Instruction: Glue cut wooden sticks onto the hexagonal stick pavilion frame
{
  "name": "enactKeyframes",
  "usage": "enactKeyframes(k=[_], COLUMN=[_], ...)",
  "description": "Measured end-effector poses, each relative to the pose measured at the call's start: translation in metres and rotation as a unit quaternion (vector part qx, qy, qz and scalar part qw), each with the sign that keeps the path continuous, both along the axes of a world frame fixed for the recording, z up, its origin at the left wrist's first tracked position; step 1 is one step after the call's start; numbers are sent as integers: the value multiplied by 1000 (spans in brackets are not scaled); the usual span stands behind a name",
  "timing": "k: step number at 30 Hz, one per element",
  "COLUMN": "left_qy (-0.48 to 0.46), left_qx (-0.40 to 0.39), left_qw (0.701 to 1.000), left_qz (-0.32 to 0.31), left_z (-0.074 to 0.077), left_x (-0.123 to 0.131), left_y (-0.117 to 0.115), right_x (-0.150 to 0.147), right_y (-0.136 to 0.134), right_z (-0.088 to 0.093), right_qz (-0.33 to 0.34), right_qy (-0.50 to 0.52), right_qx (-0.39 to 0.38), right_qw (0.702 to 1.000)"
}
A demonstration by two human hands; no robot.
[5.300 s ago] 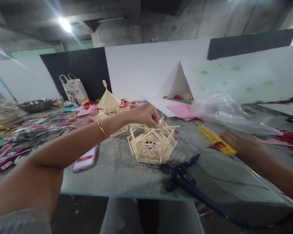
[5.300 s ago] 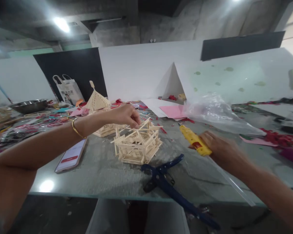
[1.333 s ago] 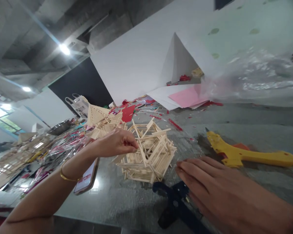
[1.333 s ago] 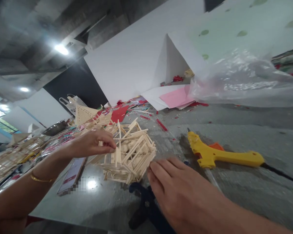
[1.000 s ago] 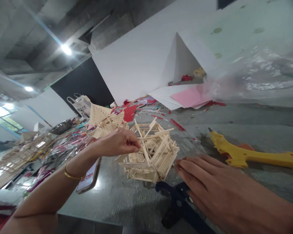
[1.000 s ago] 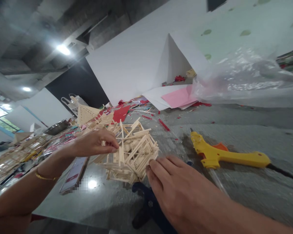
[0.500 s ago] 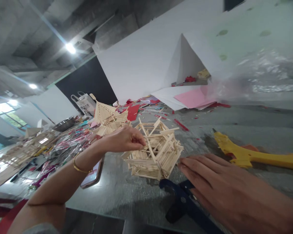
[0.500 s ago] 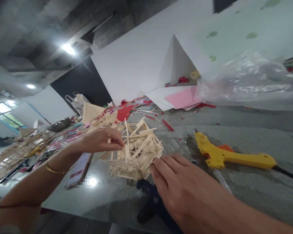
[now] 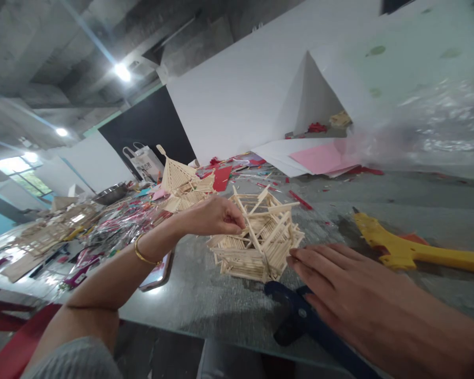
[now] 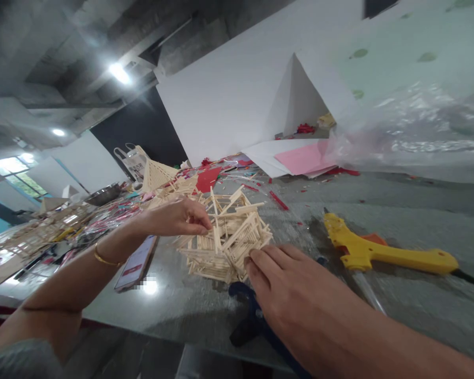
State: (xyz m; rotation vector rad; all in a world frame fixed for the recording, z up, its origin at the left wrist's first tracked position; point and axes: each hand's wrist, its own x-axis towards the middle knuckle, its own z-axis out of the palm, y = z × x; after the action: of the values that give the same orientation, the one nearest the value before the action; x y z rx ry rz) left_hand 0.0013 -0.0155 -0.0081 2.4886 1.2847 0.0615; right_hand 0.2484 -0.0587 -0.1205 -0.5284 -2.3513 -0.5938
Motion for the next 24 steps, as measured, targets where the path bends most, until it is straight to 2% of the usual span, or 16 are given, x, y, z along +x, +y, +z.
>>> enactKeyframes(k=[6, 12, 20, 24], left_qy=[3, -2, -33, -41], left_qx=[35, 31, 13, 13], left_qw=[999, 999, 999, 999], left_qz=[-34, -22, -19, -26], left_z=[-2, -5, -7, -9], left_x=[-1, -6, -12, -14], left_y=[0, 2, 6, 7], right_x=[-6, -3, 6, 6], right_y=[-1, -5, -18, -24], right_z=[7, 13, 39, 46], right_qz=[-1, -13, -22, -22], right_qy=[-20, -35, -54, -63], right_qx=[-9, 7, 44, 59], right_qw=[1000, 999, 997, 996])
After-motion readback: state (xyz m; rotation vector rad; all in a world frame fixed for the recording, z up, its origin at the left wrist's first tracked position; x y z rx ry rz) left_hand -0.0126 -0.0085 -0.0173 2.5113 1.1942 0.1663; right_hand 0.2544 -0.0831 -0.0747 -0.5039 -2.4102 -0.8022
